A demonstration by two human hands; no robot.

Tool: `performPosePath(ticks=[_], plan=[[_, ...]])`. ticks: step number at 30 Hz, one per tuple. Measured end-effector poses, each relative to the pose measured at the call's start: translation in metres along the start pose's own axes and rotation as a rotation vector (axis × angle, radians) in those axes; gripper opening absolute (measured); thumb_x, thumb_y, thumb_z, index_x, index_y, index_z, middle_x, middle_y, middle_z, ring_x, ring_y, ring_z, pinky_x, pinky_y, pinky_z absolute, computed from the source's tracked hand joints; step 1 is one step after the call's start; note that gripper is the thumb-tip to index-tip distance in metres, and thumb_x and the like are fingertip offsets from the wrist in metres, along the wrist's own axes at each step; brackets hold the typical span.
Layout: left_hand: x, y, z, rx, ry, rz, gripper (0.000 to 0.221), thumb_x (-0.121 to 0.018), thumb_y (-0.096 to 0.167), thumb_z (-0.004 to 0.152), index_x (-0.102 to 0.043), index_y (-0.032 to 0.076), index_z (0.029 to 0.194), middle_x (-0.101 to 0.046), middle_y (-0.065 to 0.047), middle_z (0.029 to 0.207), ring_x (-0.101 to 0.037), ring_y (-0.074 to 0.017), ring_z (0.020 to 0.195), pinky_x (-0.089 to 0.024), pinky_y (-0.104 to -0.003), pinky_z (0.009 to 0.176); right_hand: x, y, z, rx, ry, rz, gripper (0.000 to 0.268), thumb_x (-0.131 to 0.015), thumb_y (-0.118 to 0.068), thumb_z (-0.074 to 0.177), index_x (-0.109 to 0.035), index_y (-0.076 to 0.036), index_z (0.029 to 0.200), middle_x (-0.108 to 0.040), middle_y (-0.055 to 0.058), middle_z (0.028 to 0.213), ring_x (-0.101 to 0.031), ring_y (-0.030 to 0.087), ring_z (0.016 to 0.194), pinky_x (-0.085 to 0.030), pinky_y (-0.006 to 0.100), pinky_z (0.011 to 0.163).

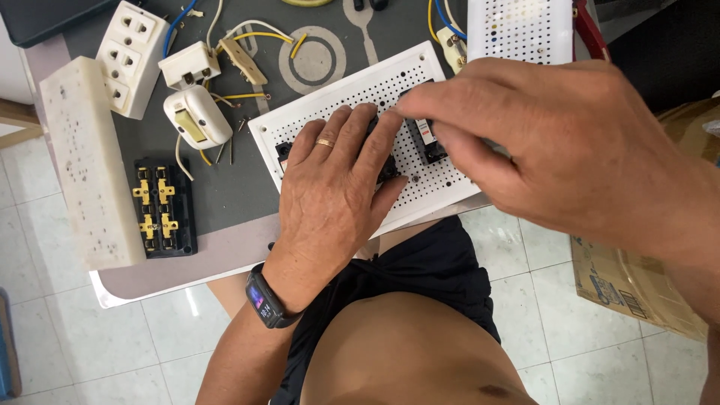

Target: Installing and securing electrical wires into circuit breakers mounted on a board using a manual screwdriver.

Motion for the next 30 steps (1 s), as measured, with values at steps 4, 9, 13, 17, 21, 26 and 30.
performPosePath(ticks=[4, 9, 13, 17, 21, 26, 30], plan=[[-0.0037, -0.0021, 0.0006, 0.018, -0.012, -0.01, 0.07, -0.081, 0.041, 0.083, -0.047, 0.01, 0.136, -0.057, -0.01, 0.13, -0.059, -0.0284, 0.118, -0.046, -0.041, 0.097, -0.001, 0.0028, -0.0023, -0.06, -0.014, 0.052, 0.044, -0.055, 0.01, 0.084, -0.064, -0.003, 0.125, -0.066, 0.006, 0.099, -0.064, 0.019, 0.082, -0.049, 0.032, 0.07], [-0.0027, -0.0018, 0.0003, 0.022, -0.008, -0.008, 0.07, -0.081, 0.042, 0.084, -0.047, 0.011, 0.137, -0.058, -0.01, 0.131, -0.06, -0.0307, 0.118, -0.048, -0.045, 0.097, -0.0004, 0.0012, -0.0037, -0.058, -0.006, 0.073, 0.043, -0.056, 0.009, 0.085, -0.063, -0.003, 0.126, -0.068, 0.007, 0.099, -0.064, 0.02, 0.083, -0.049, 0.032, 0.069], [-0.0027, -0.0016, 0.0006, 0.003, 0.006, -0.007, 0.069, -0.081, 0.041, 0.085, -0.048, 0.009, 0.136, -0.057, -0.012, 0.129, -0.059, -0.0311, 0.116, -0.047, -0.044, 0.097, 0.0011, -0.0017, -0.0033, -0.054, 0.006, 0.069, 0.044, -0.054, 0.01, 0.083, -0.064, -0.003, 0.124, -0.064, 0.005, 0.094, -0.057, 0.021, 0.071, -0.047, 0.032, 0.067], [-0.0031, -0.0018, 0.0005, 0.002, -0.007, 0.025, 0.072, -0.082, 0.044, 0.082, -0.048, 0.012, 0.137, -0.056, -0.01, 0.129, -0.059, -0.0298, 0.115, -0.047, -0.044, 0.096, 0.0041, -0.0036, -0.0052, -0.021, 0.027, 0.054, 0.041, -0.054, 0.011, 0.086, -0.065, -0.001, 0.123, -0.066, 0.006, 0.097, -0.06, 0.021, 0.077, -0.048, 0.032, 0.07], [-0.0029, -0.0018, 0.0004, 0.001, -0.01, 0.022, 0.067, -0.08, 0.043, 0.083, -0.049, 0.012, 0.135, -0.056, -0.011, 0.13, -0.059, -0.0307, 0.116, -0.047, -0.044, 0.097, 0.0048, -0.0027, -0.0072, -0.058, 0.021, 0.01, 0.04, -0.055, 0.01, 0.086, -0.066, -0.003, 0.122, -0.064, 0.005, 0.088, -0.059, 0.022, 0.074, -0.046, 0.033, 0.063], [-0.0014, -0.002, 0.0006, -0.005, 0.0, 0.0, 0.065, -0.079, 0.041, 0.085, -0.05, 0.012, 0.134, -0.057, -0.012, 0.129, -0.059, -0.0316, 0.116, -0.047, -0.044, 0.096, 0.003, -0.0006, -0.0076, -0.053, 0.016, 0.023, 0.038, -0.056, 0.012, 0.087, -0.065, -0.001, 0.122, -0.064, 0.006, 0.088, -0.062, 0.021, 0.077, -0.048, 0.032, 0.064], [-0.0012, -0.0022, 0.0003, -0.006, 0.004, -0.004, 0.063, -0.079, 0.04, 0.086, -0.05, 0.011, 0.134, -0.057, -0.012, 0.129, -0.059, -0.0314, 0.115, -0.047, -0.044, 0.096, 0.0001, 0.0, -0.0088, -0.052, 0.018, 0.011, 0.038, -0.056, 0.011, 0.086, -0.066, -0.002, 0.121, -0.063, 0.004, 0.086, -0.06, 0.02, 0.074, -0.047, 0.031, 0.065]])
Point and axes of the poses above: each hand's wrist, its own z-axis towards the middle knuckle, its own x-axis out of the back of the hand, y = z × x, the point moved 4 cm from there along z, towards the middle knuckle
